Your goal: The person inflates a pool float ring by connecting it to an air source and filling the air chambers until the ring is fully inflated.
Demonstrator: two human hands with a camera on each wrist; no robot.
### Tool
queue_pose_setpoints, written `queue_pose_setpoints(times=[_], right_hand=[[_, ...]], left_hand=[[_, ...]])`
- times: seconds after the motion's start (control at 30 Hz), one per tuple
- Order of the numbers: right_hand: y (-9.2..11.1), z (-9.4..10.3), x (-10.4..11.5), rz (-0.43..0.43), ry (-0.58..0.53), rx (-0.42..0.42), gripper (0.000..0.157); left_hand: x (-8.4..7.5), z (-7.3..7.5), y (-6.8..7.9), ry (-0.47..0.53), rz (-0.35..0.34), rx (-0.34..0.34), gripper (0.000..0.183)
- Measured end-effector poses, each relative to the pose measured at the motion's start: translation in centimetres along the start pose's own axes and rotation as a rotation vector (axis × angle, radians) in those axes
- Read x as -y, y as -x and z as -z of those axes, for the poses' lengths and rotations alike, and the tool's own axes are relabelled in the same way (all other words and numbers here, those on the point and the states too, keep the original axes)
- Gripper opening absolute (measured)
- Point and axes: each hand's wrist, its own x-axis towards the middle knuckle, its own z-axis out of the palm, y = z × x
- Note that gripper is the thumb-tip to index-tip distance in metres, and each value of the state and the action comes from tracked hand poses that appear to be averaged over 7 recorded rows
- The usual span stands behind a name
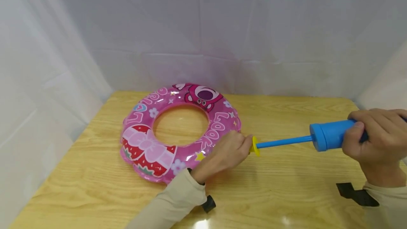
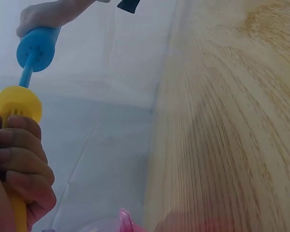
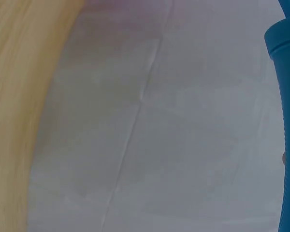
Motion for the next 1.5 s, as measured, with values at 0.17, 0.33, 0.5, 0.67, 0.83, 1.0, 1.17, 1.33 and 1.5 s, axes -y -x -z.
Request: queue_pose_setpoints(times=[0.17,0.33,0.5,0.67,0.83,1.0,1.17,1.33,1.5], right_hand=[[0.9,-1.3,2.3,-0.027,0.083,-0.081,0.038],[1.6,-2.4,5.0,-0.065,0.076,-0.09,0.036],[2.0,-3.3,7.2,-0.076,0.054,-0.092,0.033],[2.2,-3.7,8.7,-0.043,0.064,-0.063,0.033],[2.0,-3.7,9.5,-0.027,0.091,-0.044,0.035],[1.0,-2.1,9.9,0.034,0.13,0.259,0.046],[-0.6,-0.4,10.8,0.25,0.047,0.705,0.06],[-1.2,-0.1,11.9,0.376,-0.054,0.854,0.059],[-1.0,0.3,12.0,0.38,-0.092,0.865,0.05]], left_hand=[[0.0,0.1,0.2,-0.032,-0.028,-0.015,0.053],[-0.1,0.0,0.5,-0.066,-0.021,-0.006,0.054],[-0.1,0.0,0.5,-0.095,-0.051,-0.011,0.054],[-0.3,0.0,0.5,-0.089,-0.05,-0.002,0.054],[-0.7,0.2,0.5,-0.069,0.001,0.031,0.05],[-0.5,0.9,0.5,0.034,0.025,0.095,0.051],[0.1,1.9,0.2,0.106,-0.019,0.162,0.052],[0.5,2.9,0.1,0.184,-0.078,0.304,0.051],[0.7,4.3,0.6,0.123,-0.179,0.441,0.034]])
